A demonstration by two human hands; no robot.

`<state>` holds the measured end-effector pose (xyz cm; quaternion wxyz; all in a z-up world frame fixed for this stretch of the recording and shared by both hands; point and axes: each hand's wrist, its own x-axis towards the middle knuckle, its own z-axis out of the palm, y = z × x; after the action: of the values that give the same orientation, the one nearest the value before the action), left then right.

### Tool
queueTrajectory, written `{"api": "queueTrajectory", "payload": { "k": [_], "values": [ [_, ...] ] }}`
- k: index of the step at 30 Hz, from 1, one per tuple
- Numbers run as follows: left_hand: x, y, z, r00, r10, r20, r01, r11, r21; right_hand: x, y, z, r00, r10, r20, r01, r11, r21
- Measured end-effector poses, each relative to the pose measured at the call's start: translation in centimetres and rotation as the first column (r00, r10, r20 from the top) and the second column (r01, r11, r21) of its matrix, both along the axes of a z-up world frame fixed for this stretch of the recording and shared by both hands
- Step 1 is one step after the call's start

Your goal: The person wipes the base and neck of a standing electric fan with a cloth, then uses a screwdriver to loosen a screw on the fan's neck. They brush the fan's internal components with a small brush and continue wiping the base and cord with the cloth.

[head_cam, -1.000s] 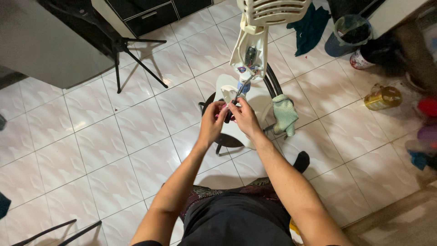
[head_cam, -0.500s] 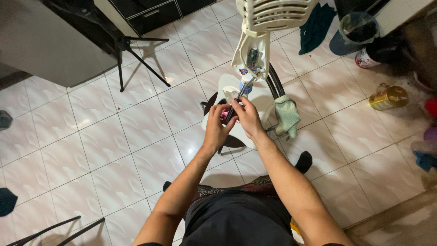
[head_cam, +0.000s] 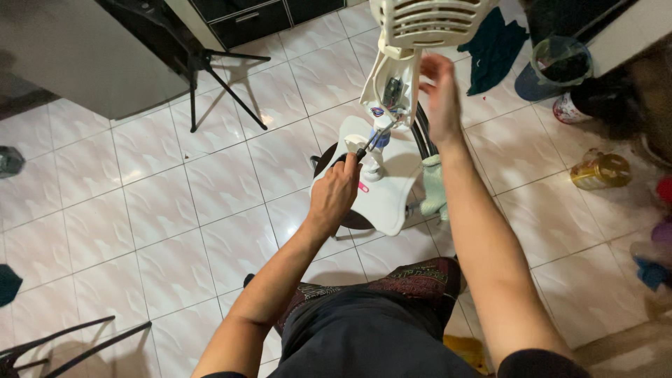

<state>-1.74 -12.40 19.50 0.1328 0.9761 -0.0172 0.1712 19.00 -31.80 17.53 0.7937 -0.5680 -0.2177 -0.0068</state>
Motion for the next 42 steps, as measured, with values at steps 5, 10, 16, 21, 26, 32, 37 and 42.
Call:
{"api": "queueTrajectory", "payload": {
  "k": [5,10,16,21,26,32,37,42],
  "values": [
    [0.5,0.1,-0.9,0.998,-0.032,0.057,0.032,0.999,-0.005,1.6,3.5,-1.3,0.924,0.321,-0.209,-0.282,0.939,0.197],
    [1.7,1.9,-3.2,0.990,-0.079,-0.119,0.064,0.990,-0.124,0.8,2.6,-2.9,0.990,0.144,0.006,-0.143,0.984,-0.107],
    [4.2,6.6,-4.1,0.942,-0.305,-0.137,0.187,0.820,-0.542,-1.1,3.1,-1.0,0.994,0.095,0.051,-0.089,0.990,-0.106],
    [4.7,7.4,-1.5,0.885,-0.389,-0.257,0.055,0.636,-0.770,-2.3,3.5,0.1,0.997,0.032,0.067,-0.023,0.990,-0.137],
    [4.2,7.4,0.7,0.875,-0.464,-0.138,0.389,0.844,-0.368,-2.1,3.6,0.2,0.995,0.004,0.099,0.012,0.987,-0.160],
    [5.8,10.0,-0.1,0.767,-0.632,-0.114,0.578,0.602,0.552,-2.2,3.7,-0.1,0.993,0.003,0.114,0.012,0.991,-0.136],
    [6.9,11.3,-2.2,0.801,-0.594,-0.079,0.588,0.753,0.295,-2.4,3.8,-0.1,0.997,0.009,0.075,-0.001,0.993,-0.115],
    [5.7,9.5,-4.9,0.900,-0.431,-0.064,0.325,0.763,-0.559,-2.4,3.8,0.0,0.997,0.008,0.081,-0.001,0.996,-0.085]
  ]
}}
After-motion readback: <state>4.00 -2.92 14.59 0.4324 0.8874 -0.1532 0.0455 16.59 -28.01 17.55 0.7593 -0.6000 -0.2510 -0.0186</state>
